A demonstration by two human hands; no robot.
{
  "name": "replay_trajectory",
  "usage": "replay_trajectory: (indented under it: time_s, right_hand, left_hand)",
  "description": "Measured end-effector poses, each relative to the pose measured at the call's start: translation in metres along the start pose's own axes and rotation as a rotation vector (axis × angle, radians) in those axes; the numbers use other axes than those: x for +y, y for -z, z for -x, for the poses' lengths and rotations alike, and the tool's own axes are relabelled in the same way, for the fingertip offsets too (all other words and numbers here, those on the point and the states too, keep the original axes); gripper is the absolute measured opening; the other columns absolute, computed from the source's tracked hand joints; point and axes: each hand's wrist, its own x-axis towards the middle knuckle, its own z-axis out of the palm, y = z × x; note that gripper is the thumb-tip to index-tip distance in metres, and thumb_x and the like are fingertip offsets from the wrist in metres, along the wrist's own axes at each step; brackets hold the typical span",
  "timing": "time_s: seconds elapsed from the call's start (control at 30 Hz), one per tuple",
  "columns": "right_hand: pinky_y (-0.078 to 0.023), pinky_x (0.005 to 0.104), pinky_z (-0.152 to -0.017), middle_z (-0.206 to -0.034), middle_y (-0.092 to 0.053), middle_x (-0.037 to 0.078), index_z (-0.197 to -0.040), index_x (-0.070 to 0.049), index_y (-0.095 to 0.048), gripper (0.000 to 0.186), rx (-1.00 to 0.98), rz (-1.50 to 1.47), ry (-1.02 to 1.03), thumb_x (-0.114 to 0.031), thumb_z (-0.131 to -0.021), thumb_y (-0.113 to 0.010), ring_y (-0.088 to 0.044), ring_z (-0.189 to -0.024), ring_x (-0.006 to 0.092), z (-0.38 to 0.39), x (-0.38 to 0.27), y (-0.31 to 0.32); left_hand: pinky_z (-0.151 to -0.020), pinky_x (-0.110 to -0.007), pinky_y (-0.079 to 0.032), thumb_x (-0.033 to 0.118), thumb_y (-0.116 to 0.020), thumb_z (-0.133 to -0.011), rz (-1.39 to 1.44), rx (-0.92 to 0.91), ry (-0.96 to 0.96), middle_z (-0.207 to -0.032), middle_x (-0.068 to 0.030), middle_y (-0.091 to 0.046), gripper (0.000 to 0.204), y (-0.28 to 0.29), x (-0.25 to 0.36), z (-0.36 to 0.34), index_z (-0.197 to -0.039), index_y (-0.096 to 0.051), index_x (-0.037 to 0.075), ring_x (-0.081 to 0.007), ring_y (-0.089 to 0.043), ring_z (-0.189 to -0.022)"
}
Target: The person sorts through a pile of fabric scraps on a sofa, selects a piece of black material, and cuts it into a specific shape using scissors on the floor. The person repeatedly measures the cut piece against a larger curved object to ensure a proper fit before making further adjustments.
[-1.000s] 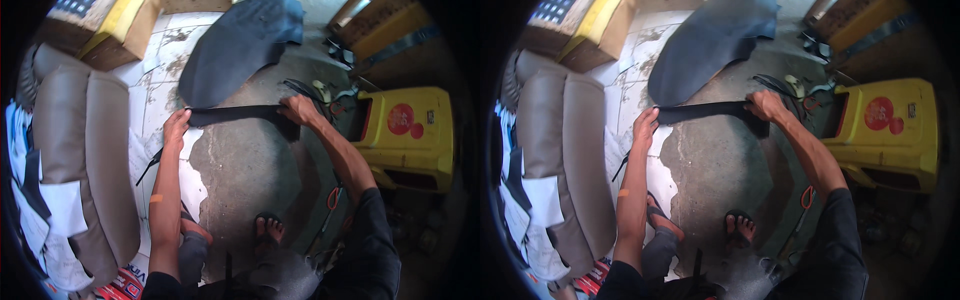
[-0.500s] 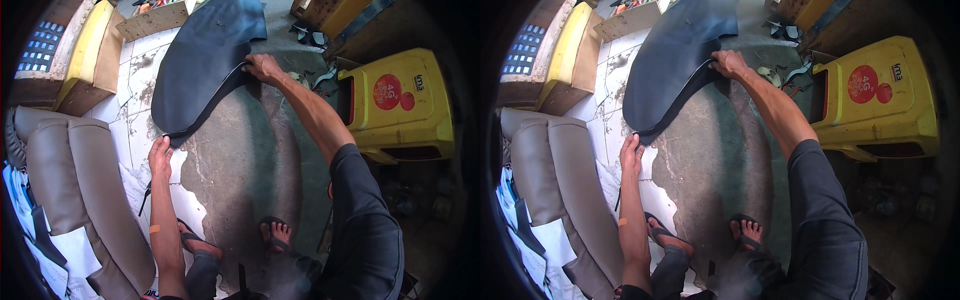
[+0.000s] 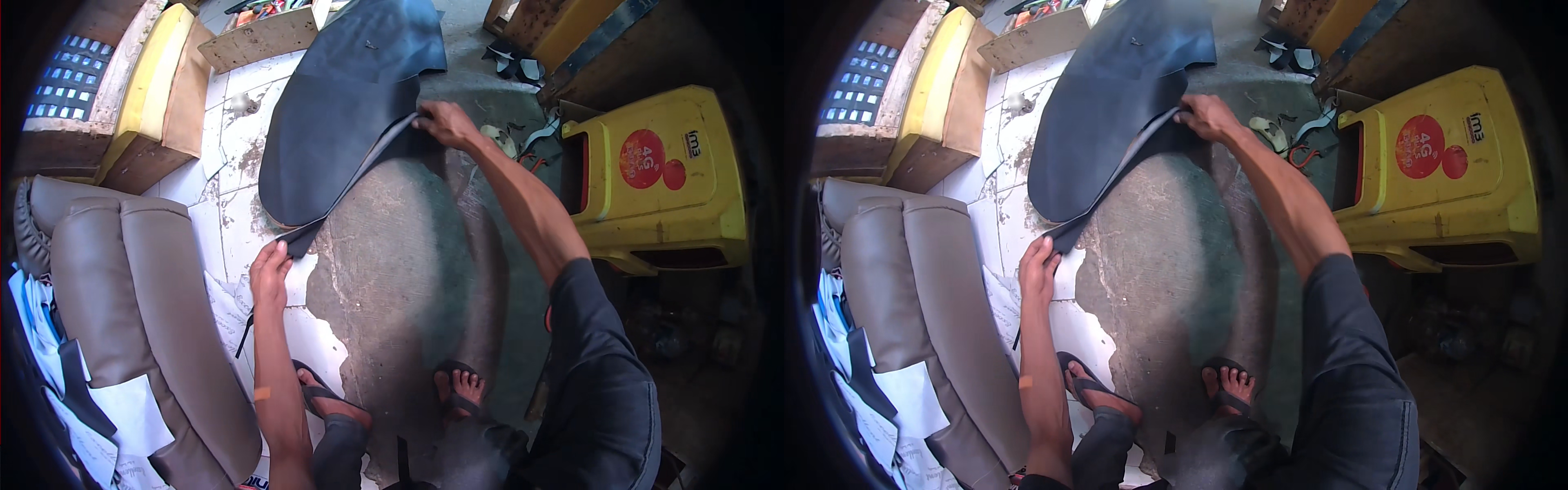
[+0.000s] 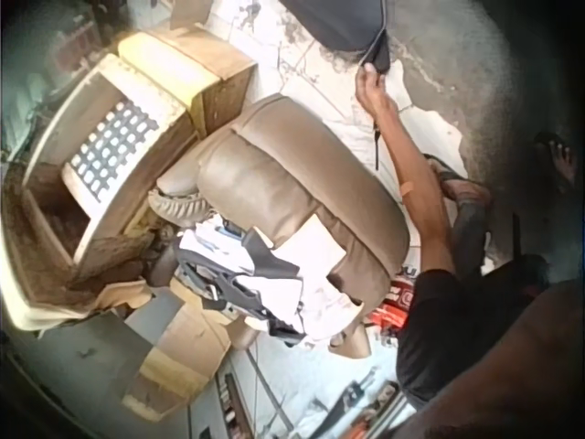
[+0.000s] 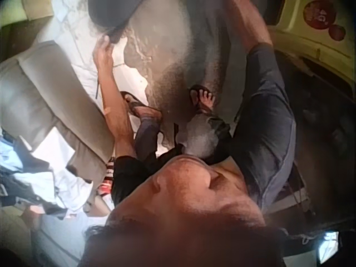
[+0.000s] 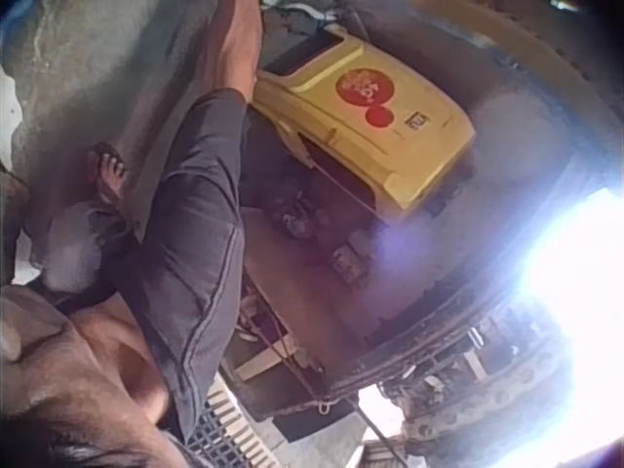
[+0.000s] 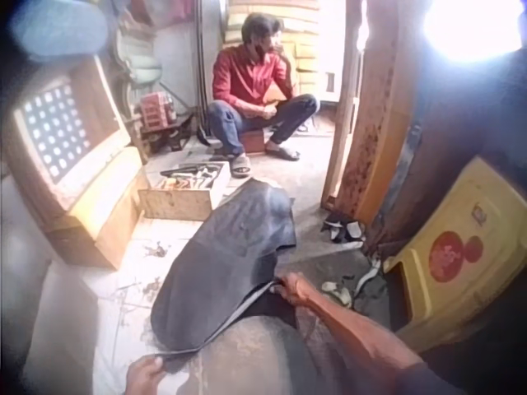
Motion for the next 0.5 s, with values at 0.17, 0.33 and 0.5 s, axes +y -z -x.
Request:
replay_trajectory:
  time_s: [0.17, 0.33, 0.5]
  right_hand:
    - [-0.043, 0.0295, -0.068, -0.073, -0.059, -0.006, -0.081, -0.010, -0.066, 0.032, -0.618, -0.544, -0.206, -0.038, -0.085, -0.080, -0.052, -0.073, 0.0062, 0.150, 0.010, 0.004]
    - [-0.047, 0.0299, -0.066, -0.078, -0.067, -0.001, -0.091, -0.004, -0.072, 0.023, -0.512, -0.780, -0.542, -0.024, -0.084, -0.081, -0.059, -0.070, 0.0098, 0.291, 0.012, -0.062]
    - [-0.049, 0.0333, -0.068, -0.074, -0.069, 0.005, -0.088, -0.002, -0.074, 0.025, -0.276, -0.658, -0.588, -0.024, -0.082, -0.082, -0.062, -0.069, 0.0136, 0.323, 0.006, -0.107]
  left_hand:
    - [-0.062, -0.020, -0.040, 0.020, -0.077, -0.089, -0.137, 0.024, 0.067, -0.085, 0.0015, -0.066, 0.031, 0.055, 0.012, 0.046, -0.112, -0.067, 0.002, -0.0060, -0.054, -0.069]
    - [-0.058, -0.022, -0.040, 0.015, -0.080, -0.084, -0.539, 0.091, 0.186, -0.076, 0.0012, -0.065, 0.030, 0.046, -0.031, 0.041, -0.106, -0.071, -0.003, -0.0069, -0.052, -0.062]
    - [-0.091, -0.040, -0.048, 0.013, -0.076, -0.083, -1.561, 0.511, -0.638, -0.108, -0.0159, -0.064, 0.046, 0.003, -0.069, 0.063, -0.126, -0.063, 0.005, -0.0286, -0.061, -0.102]
